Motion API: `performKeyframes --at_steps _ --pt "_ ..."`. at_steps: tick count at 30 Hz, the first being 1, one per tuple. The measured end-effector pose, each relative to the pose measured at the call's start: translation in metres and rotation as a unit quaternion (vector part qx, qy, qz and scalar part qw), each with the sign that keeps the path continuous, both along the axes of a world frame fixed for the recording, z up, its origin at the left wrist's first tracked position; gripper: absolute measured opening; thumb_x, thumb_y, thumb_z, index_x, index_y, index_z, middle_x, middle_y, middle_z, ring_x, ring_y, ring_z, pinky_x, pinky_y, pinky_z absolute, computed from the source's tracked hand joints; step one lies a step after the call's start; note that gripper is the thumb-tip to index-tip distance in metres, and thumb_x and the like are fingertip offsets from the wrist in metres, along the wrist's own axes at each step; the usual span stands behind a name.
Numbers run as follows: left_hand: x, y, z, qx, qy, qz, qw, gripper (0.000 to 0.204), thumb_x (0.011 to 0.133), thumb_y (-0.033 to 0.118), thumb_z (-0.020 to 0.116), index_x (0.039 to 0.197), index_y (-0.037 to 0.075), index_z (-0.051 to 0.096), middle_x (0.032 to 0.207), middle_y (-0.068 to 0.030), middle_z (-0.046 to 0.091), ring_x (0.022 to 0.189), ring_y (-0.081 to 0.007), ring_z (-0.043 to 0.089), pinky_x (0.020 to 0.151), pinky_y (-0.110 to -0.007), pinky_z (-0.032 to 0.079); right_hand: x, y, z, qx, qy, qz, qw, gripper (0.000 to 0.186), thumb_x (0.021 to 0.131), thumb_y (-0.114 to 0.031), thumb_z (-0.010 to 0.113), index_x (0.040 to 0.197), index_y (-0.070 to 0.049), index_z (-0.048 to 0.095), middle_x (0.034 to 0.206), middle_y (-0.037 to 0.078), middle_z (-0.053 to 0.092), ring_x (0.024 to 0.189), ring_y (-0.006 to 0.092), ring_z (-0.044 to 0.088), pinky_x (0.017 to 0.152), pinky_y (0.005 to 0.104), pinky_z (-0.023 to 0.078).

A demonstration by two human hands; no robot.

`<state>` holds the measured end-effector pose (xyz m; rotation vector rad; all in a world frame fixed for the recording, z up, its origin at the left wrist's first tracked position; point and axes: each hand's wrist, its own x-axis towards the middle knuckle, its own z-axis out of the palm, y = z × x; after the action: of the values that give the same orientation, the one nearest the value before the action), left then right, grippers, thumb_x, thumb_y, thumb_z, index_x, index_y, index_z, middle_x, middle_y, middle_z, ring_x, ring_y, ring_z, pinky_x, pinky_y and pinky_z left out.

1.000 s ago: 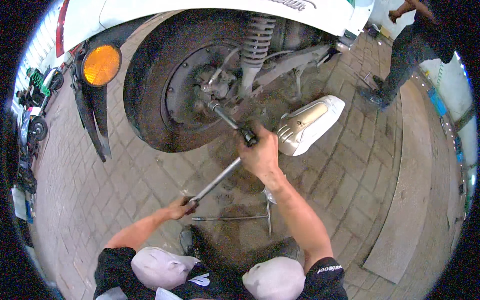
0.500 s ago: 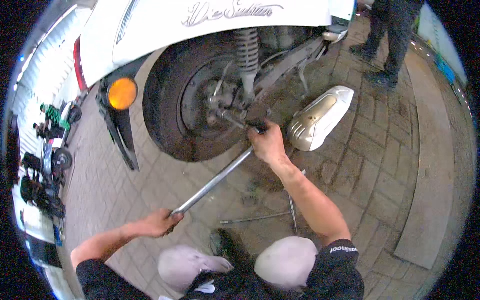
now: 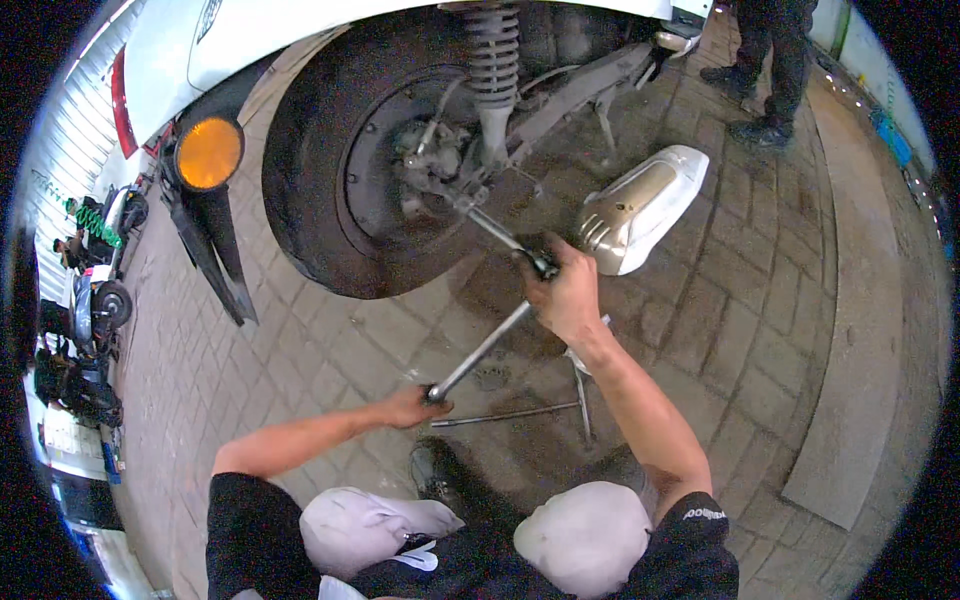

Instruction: The person uses a T-handle socket wrench to remove a bolt from the rear wheel area of a motorcycle, then attaches a silver protective cover and secures it with bolts.

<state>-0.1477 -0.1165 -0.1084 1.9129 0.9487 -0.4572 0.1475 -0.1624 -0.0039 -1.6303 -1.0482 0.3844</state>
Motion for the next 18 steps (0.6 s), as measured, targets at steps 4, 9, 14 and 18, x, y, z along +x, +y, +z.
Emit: performKeyframes --at_steps 4,9,14,18 --pt "0.074 0.026 -0.025 -0.015 -0.024 -0.001 1.000 0.064 0.077 0.058 0.051 0.109 0.003 0.051 0.094 -0.0172 0.058 0.086 -0.0261 0.054 0.077 -0.035 0.042 0.013 0.010 0.010 0.044 -0.147 0.037 0.987 0.031 0.061 -0.004 0.066 0.091 -0.003 0.058 0.083 0.017 0.058 0.070 0.0348 0.056 0.062 0.0367 0.046" --pt "0.119 0.026 -0.033 0.014 -0.074 -0.086 0.993 0.064 0.079 0.056 0.048 0.116 0.003 0.047 0.108 -0.0199 0.055 0.100 -0.0323 0.052 0.085 -0.039 0.041 0.014 0.015 0.025 0.027 -0.250 0.040 0.967 0.041 0.058 -0.009 0.070 0.097 -0.003 0.058 0.089 0.018 0.058 0.078 0.0358 0.057 0.067 0.0395 0.048" --pt "0.143 0.029 -0.060 0.000 -0.047 -0.058 0.997 0.062 0.081 0.052 0.047 0.118 0.002 0.044 0.115 -0.0205 0.050 0.107 -0.0332 0.048 0.090 -0.038 0.038 0.007 0.022 0.027 0.047 -0.288 0.046 0.955 0.039 0.058 -0.008 0.069 0.095 -0.004 0.059 0.085 0.017 0.057 0.075 0.0346 0.057 0.064 0.0385 0.047" --pt "0.145 0.031 -0.073 0.009 -0.054 -0.036 0.998 0.061 0.083 0.051 0.045 0.121 0.003 0.041 0.118 -0.0219 0.047 0.110 -0.0307 0.046 0.092 -0.036 0.036 0.007 0.026 0.020 0.072 -0.307 0.022 0.949 0.033 0.059 -0.005 0.069 0.091 -0.004 0.060 0.077 0.016 0.057 0.071 0.0330 0.056 0.061 0.0374 0.045"
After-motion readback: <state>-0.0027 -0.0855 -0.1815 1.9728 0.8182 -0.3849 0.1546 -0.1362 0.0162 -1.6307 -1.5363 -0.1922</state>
